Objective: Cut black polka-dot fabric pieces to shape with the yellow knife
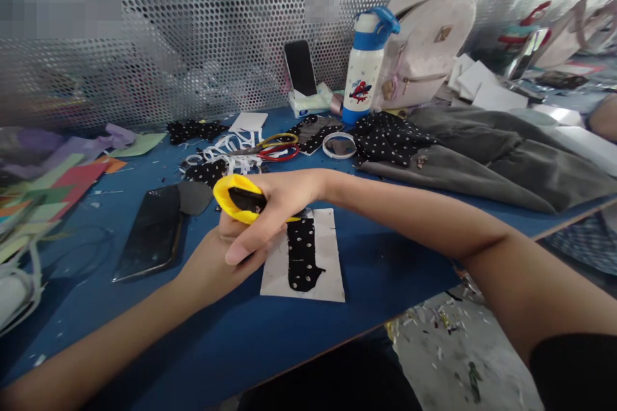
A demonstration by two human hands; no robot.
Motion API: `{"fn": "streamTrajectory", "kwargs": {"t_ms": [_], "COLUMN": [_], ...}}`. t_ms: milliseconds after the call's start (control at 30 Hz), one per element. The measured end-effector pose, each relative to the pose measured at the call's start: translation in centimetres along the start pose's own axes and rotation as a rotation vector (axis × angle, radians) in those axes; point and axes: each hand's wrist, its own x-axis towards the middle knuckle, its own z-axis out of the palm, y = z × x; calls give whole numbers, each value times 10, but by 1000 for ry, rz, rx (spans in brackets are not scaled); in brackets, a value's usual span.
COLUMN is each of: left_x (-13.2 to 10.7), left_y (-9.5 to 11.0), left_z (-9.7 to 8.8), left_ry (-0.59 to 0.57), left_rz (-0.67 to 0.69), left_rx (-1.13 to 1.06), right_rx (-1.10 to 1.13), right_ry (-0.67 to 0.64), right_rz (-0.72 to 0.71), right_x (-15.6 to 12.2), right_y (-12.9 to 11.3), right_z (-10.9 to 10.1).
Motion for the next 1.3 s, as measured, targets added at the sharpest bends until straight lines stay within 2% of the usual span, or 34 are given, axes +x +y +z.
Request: {"fn": "streamTrajectory", "kwargs": {"t_ms": [300,800,900,1033,1100,1167,1233,1300], "left_x": [-1,1,3,5,4,4,3,3], "left_y": [-7,1,2,3,3,3,2,2], "left_z": [8,0,-1,-2,-2,-1,-1,-1], "left_ry": [7,26,1,-18,-27,-33,-38,-42], "left_rz": [43,12,31,46,49,49,45,41], "left_rx": [-2,28,17,16,15,12,12,17], "right_rx": [10,-66,-49,25,-45,-208,-281,-524], "right_ry": [50,89,158,306,377,471,465,378], "right_rz": [-77,-61,-73,-253,-284,-213,-84,214], "right_x": [6,0,-4,-11,-16,-24,-32,-40], "right_y": [13,11,5,-12,-23,-32,-34,-28], "right_z": [13,7,3,-9,-17,-26,-34,-39]}}
